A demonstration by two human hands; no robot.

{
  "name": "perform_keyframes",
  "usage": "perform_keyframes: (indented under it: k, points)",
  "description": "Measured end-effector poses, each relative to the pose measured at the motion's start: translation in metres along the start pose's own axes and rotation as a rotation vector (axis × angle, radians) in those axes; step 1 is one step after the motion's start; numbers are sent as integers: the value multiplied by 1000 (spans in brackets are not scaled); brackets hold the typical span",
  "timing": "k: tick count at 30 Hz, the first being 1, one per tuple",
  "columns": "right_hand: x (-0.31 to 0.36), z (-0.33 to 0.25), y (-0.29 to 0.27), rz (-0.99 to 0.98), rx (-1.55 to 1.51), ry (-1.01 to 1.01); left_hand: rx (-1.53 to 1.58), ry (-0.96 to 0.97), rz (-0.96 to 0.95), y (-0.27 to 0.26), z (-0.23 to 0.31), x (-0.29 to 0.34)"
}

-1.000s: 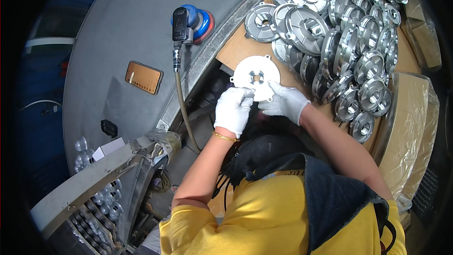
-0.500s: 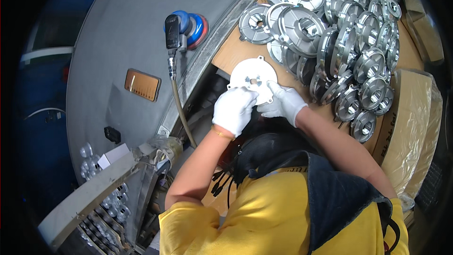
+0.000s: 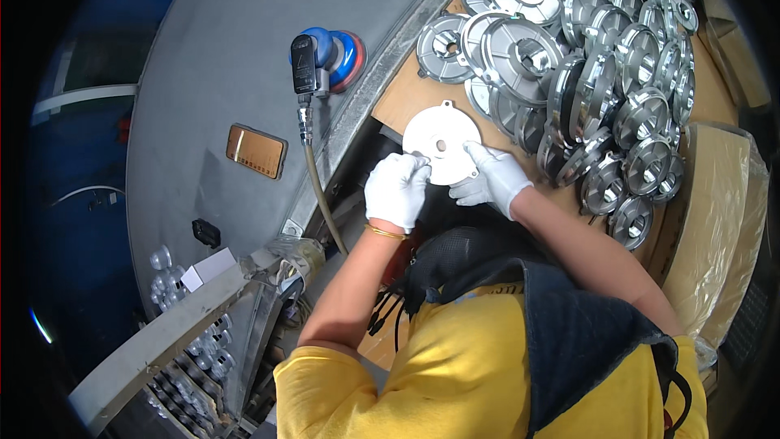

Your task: The person sorts circular metal parts by hand, taking them from a pile and placing them into boxes.

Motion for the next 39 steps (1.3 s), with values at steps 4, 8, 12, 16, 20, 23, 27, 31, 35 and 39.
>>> perform_keyframes:
  k: [4, 8, 12, 16, 20, 23, 27, 31, 35, 39]
  points:
    - [-6, 5, -4, -10, 4, -21, -100, 45, -52, 22, 41, 15]
    - [-1, 0, -3, -1, 24, -27, -70, 33, -8, 5, 21, 2]
    - [-1, 2, -1, 8, 23, 9, -89, -44, 70, -2, -4, -1]
    - [-7, 2, -5, -36, 0, -76, -62, 161, -33, 19, 45, 18]
    - [4, -2, 2, -13, 48, 15, -24, -23, 2, 2, 0, 5]
    - [2, 1, 1, -18, 45, 23, -80, -36, -12, 4, 4, 5]
    - [-6, 4, -7, -17, 15, -27, -50, 111, -99, 19, 38, 16]
    - [-1, 2, -1, -39, 61, 26, -30, 31, 51, -1, -18, -9]
    - [-2, 3, 0, -26, 50, 38, -43, -62, 117, -1, -20, -22]
    - [-3, 1, -7, -30, 48, -4, -45, 123, -33, 10, 20, 4]
Point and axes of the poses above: each hand's wrist, its own x-axis away from the middle knuckle, its own y-axis out of the palm, z = x × y, the point moved 5 cm from there along -x, towards the middle knuckle, and after that the axes turned 5 degrees about y, right-handed, at the moved point
